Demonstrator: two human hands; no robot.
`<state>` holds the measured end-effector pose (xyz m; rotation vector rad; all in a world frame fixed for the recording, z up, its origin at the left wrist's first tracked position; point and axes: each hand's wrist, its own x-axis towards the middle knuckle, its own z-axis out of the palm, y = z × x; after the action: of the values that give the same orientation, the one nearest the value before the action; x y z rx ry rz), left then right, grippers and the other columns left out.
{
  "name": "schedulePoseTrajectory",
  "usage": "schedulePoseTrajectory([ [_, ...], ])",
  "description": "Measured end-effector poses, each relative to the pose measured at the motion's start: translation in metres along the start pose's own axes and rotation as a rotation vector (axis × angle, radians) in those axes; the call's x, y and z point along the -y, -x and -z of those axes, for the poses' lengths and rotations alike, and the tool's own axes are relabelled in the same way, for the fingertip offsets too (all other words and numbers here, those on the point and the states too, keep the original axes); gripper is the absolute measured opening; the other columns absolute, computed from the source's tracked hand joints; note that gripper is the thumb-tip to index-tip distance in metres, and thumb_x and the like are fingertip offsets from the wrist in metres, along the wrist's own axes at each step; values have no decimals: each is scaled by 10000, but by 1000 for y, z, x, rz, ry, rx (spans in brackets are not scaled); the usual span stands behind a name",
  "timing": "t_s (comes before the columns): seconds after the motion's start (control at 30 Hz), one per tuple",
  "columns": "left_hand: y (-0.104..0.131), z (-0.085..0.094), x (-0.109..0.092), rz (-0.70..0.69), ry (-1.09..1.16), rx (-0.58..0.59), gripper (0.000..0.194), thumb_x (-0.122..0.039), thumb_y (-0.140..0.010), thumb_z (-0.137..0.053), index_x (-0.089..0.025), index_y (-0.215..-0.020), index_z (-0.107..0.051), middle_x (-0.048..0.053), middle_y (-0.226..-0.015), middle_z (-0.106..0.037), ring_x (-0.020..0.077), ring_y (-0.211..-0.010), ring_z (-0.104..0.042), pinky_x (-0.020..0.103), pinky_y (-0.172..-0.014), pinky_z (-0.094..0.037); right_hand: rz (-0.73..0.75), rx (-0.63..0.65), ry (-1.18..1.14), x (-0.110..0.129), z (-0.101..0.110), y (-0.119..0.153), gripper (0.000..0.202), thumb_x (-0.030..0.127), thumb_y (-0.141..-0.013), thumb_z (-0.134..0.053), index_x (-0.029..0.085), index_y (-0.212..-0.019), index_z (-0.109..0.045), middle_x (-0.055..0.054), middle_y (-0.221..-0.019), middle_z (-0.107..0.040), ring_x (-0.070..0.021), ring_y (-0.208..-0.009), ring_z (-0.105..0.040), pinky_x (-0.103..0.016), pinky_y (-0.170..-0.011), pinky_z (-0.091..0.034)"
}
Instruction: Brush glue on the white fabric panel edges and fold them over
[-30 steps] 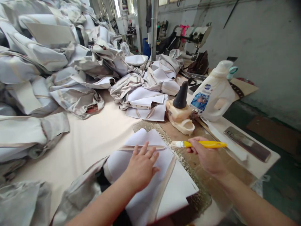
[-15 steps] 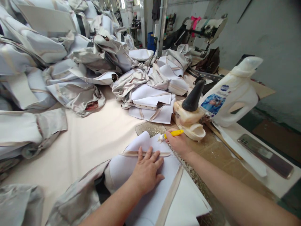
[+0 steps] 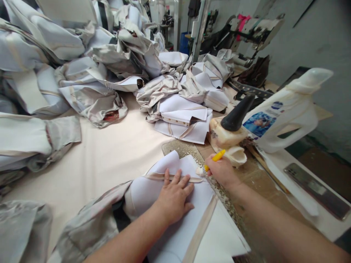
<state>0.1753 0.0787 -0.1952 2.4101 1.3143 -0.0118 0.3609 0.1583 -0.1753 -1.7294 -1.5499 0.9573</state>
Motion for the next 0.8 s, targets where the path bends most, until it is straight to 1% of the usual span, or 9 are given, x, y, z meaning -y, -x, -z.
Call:
schedulePoseTrajectory([
  [0.1, 0, 3, -1, 10, -6, 5, 556, -535, -787, -526, -313, -1283, -413, 9, -1423, -341, 316, -1349, -104, 654, -1016, 95, 33, -51, -28, 3, -6, -6, 210, 255, -752, -435, 206, -553, -479, 4, -455, -532, -170, -475, -559, -263, -503, -418],
  [0.2, 0, 7, -3, 9, -3, 20, 545, -528, -799, -513, -314, -1289, -407, 14, -1425, -337, 315, -1350, -106, 660, -1015, 79, 31, -10, -35, 4, -10, -3, 198, 272, -752, -441, 204, -575, -498, -4, -482, -557, -175, -511, -570, -271, -533, -429],
  [0.27, 1, 9, -4, 6, 1, 28, 545, -517, -801, -517, -311, -1292, -406, 21, -1427, -334, 311, -1350, -112, 657, -1017, 78, 12, 33, -21, 2, -5, 6, 198, 263, -732, -451, 206, -545, -486, -3, -443, -537, -172, -468, -547, -275, -511, -417],
  [0.33, 1, 9, -4, 11, 5, 29, 545, -511, -795, -530, -308, -1288, -416, 29, -1426, -335, 314, -1349, -115, 652, -1016, 89, -11, 51, -9, -1, 5, 18, 206, 259, -722, -449, 208, -523, -471, 2, -417, -519, -163, -430, -521, -270, -482, -403],
  [0.43, 0, 6, -5, 16, -3, 19, 547, -507, -788, -543, -310, -1283, -423, 31, -1426, -332, 325, -1347, -111, 655, -1011, 96, -28, 56, 28, -4, 20, 29, 215, 264, -716, -446, 206, -511, -469, 13, -398, -493, -150, -402, -488, -261, -456, -384],
  [0.5, 0, 4, -4, 16, -18, 12, 554, -509, -786, -544, -313, -1288, -415, 27, -1426, -333, 328, -1346, -109, 656, -1011, 91, -20, 46, 27, -6, 24, 34, 205, 272, -725, -448, 202, -536, -486, 20, -425, -497, -149, -432, -495, -257, -474, -388],
  [0.6, -1, 1, -3, 13, -32, -3, 557, -523, -788, -532, -317, -1291, -409, 23, -1423, -338, 324, -1345, -114, 650, -1013, 93, 37, 99, -37, -14, 25, 38, 191, 291, -760, -454, 199, -601, -503, 23, -516, -522, -149, -521, -518, -251, -525, -400],
  [0.67, -1, -2, -3, 10, -36, -15, 557, -526, -786, -532, -316, -1287, -413, 21, -1425, -334, 326, -1344, -119, 645, -1011, 104, 92, 128, -49, -19, 25, 41, 203, 301, -783, -450, 198, -616, -500, 22, -548, -517, -148, -549, -509, -251, -540, -392],
  [0.8, -2, -4, -3, 9, -45, -23, 552, -518, -785, -533, -322, -1287, -413, 18, -1425, -333, 328, -1344, -115, 643, -1003, 123, 189, 81, 12, -21, 26, 46, 220, 305, -812, -439, 196, -637, -515, 9, -594, -531, -153, -599, -506, -258, -595, -389],
])
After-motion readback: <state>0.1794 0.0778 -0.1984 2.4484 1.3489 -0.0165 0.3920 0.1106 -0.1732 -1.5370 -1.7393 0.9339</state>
